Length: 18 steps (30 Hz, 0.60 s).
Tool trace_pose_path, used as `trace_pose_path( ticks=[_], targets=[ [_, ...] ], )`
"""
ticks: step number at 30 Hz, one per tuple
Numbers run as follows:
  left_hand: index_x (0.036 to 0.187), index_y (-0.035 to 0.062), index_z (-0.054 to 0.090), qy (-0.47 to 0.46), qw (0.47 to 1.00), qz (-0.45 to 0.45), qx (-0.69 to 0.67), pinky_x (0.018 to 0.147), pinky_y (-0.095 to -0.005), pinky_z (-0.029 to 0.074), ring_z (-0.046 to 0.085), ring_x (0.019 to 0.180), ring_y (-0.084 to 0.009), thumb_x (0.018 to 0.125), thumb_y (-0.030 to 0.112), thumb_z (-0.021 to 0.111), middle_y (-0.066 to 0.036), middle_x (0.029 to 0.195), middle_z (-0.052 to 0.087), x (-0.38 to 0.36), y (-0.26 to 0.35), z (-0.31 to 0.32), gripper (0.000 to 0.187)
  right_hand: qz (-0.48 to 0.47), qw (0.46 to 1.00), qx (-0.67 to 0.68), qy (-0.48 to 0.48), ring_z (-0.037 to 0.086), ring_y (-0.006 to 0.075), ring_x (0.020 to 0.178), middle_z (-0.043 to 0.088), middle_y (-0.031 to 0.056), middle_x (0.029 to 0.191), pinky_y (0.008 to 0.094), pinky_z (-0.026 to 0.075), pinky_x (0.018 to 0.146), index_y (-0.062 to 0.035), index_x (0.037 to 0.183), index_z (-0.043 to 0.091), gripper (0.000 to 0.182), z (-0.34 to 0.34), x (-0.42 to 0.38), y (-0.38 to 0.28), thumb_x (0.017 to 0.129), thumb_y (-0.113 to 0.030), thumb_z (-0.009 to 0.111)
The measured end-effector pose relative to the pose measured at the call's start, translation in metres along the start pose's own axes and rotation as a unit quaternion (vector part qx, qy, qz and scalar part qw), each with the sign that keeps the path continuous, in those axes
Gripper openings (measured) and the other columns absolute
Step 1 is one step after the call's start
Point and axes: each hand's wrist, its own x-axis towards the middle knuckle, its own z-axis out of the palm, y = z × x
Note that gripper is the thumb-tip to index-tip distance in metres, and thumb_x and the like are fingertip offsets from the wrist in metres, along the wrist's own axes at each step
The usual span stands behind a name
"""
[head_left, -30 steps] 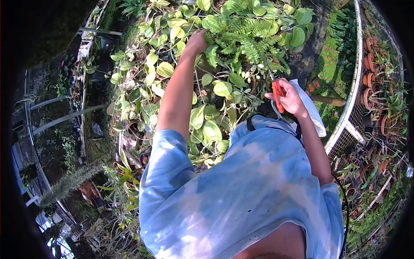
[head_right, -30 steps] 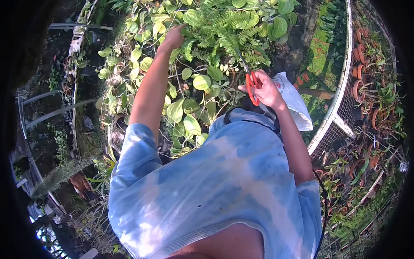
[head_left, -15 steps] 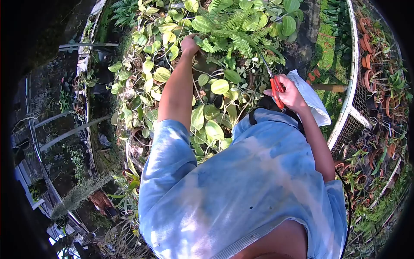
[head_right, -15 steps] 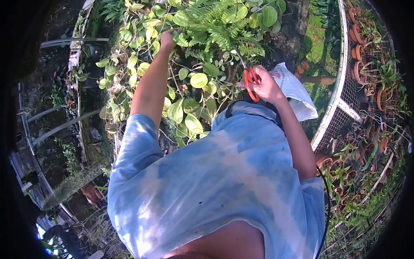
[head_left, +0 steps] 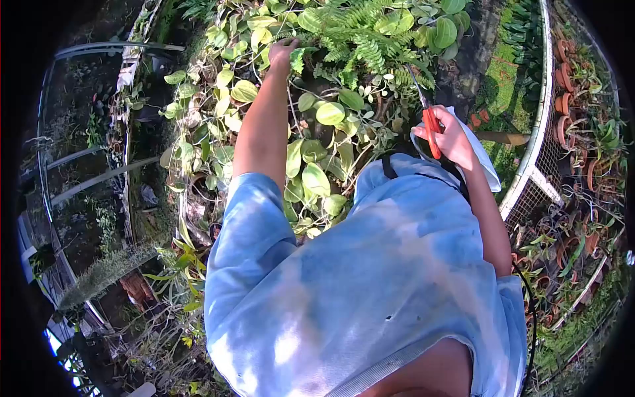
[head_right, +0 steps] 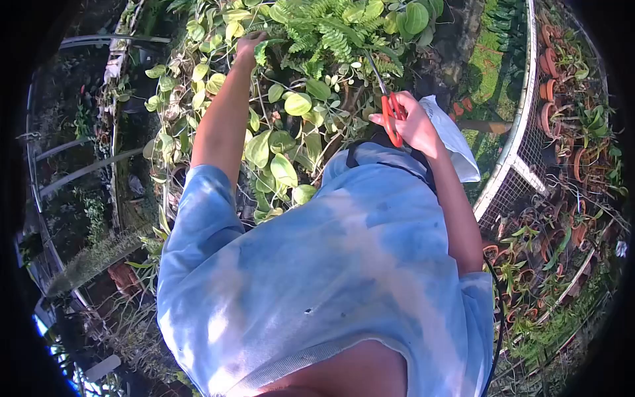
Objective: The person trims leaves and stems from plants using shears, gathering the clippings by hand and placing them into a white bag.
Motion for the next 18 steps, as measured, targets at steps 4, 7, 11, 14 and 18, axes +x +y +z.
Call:
trace_pose_path(
  ticks=[4,7,11,14,18],
  targets=[
    [0.111,0.0154,0.077,0.002,0.999,0.025,-0.021,0.078,-0.0328,0.055,0.071,0.084,-0.02,0.082,0.034,0.08,-0.01,0.099,0.076,-0.037,0.029,-0.005,0.035,-0.003,1.0,-0.001,-0.011,0.044,0.0099,0.074,0.042,-0.0007,0.087,0.0276,0.04,0.067,-0.0024,0.084,0.056,0.044,-0.002,-0.001,-0.003,0.078,-0.032,0.087],
    [0.123,0.0132,0.071,0.012,0.999,0.021,-0.037,0.08,-0.0336,0.055,0.071,0.083,-0.0216,0.085,0.03,0.076,-0.01,0.104,0.075,-0.047,0.042,-0.004,0.042,-0.007,1.0,0.007,-0.01,0.045,0.0095,0.074,0.043,-0.0008,0.085,0.0281,0.04,0.067,-0.0026,0.084,0.056,0.043,-0.003,0.0,0.001,0.078,-0.032,0.087],
    [0.146,0.0029,0.046,-0.103,0.994,0.015,-0.029,0.09,-0.0332,0.052,0.065,0.114,-0.0242,0.097,0.04,0.063,-0.016,0.129,0.065,-0.12,0.101,-0.011,0.064,-0.009,0.999,0.037,-0.007,0.045,0.0086,0.072,0.043,-0.0013,0.084,0.028,0.04,0.065,-0.0031,0.084,0.055,0.043,0.002,0.003,0.005,0.078,-0.031,0.087],
    [0.145,0.0004,0.047,-0.136,0.988,0.074,-0.027,0.105,-0.0363,0.046,0.056,0.128,-0.0297,0.096,0.046,0.061,-0.02,0.135,0.061,-0.141,0.099,0.02,0.068,-0.038,0.998,0.05,-0.019,0.042,0.0086,0.069,0.042,-0.0025,0.084,0.027,0.04,0.061,-0.0031,0.085,0.055,0.041,0.007,0.01,0.013,0.079,-0.028,0.087],
    [0.138,-0.0015,0.053,-0.066,0.983,0.147,0.086,0.111,-0.0409,0.041,0.053,0.13,-0.038,0.093,0.036,0.064,-0.027,0.137,0.055,-0.183,0.11,0.05,0.059,-0.084,0.994,0.063,-0.038,0.041,0.0079,0.071,0.041,-0.0031,0.083,0.0259,0.039,0.064,-0.0029,0.089,0.058,0.035,0.017,0.017,0.012,0.08,-0.021,0.086]
  ],
)
